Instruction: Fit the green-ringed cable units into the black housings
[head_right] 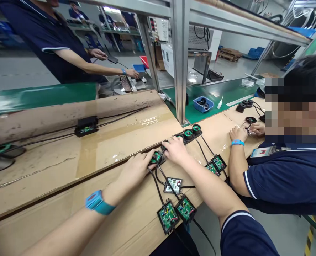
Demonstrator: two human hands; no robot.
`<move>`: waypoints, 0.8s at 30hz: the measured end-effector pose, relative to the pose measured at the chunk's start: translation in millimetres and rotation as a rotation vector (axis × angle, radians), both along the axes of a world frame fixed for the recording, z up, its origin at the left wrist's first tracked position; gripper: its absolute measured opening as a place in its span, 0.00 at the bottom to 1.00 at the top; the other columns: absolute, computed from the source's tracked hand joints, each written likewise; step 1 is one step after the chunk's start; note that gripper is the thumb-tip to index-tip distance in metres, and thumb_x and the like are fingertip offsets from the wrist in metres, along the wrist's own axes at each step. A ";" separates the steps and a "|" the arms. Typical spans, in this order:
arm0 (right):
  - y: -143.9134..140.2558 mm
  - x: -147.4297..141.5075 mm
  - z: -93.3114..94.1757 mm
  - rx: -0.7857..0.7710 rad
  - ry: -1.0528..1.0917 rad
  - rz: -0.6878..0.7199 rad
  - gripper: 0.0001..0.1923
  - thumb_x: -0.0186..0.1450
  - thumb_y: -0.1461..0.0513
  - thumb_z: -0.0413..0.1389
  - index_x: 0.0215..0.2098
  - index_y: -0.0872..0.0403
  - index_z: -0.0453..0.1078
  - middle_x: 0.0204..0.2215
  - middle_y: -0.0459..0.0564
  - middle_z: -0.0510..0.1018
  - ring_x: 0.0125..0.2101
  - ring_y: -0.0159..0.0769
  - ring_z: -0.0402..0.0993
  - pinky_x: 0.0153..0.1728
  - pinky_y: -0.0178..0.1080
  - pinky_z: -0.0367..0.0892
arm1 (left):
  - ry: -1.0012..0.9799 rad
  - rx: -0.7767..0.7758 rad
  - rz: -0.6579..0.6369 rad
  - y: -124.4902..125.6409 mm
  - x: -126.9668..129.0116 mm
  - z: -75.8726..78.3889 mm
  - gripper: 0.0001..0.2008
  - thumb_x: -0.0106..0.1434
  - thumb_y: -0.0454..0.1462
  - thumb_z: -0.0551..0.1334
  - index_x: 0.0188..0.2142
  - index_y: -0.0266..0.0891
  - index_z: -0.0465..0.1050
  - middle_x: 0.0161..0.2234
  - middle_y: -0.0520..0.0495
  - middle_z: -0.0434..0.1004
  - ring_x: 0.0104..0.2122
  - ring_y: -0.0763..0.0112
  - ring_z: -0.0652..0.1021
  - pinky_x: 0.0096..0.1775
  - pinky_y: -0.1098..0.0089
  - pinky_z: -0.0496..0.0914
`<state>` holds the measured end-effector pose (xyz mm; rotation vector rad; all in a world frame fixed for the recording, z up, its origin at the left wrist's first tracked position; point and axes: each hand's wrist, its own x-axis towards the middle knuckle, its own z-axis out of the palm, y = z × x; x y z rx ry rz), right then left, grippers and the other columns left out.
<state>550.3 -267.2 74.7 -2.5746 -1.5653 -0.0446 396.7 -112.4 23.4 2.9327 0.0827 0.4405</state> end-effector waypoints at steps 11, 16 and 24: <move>-26.1 60.4 -3.6 0.053 -0.017 -0.143 0.20 0.67 0.59 0.54 0.57 0.53 0.72 0.57 0.56 0.72 0.54 0.49 0.63 0.56 0.50 0.53 | 0.043 -0.005 -0.019 -22.1 53.4 11.1 0.31 0.67 0.44 0.62 0.66 0.39 0.57 0.43 0.36 0.75 0.45 0.52 0.74 0.45 0.59 0.67; -48.2 52.8 15.4 0.141 -0.080 -0.276 0.21 0.68 0.58 0.54 0.57 0.58 0.72 0.60 0.61 0.69 0.58 0.52 0.62 0.59 0.52 0.55 | -0.014 -0.015 -0.054 -6.6 41.6 4.3 0.35 0.66 0.48 0.62 0.66 0.33 0.57 0.40 0.36 0.74 0.43 0.52 0.74 0.44 0.58 0.68; -118.8 -105.1 -11.7 0.166 -0.078 0.091 0.38 0.65 0.43 0.54 0.69 0.45 0.56 0.66 0.57 0.61 0.57 0.63 0.67 0.51 0.62 0.67 | -0.081 0.008 -0.057 -15.7 26.2 17.2 0.30 0.68 0.47 0.60 0.63 0.31 0.59 0.48 0.32 0.72 0.48 0.52 0.73 0.46 0.56 0.70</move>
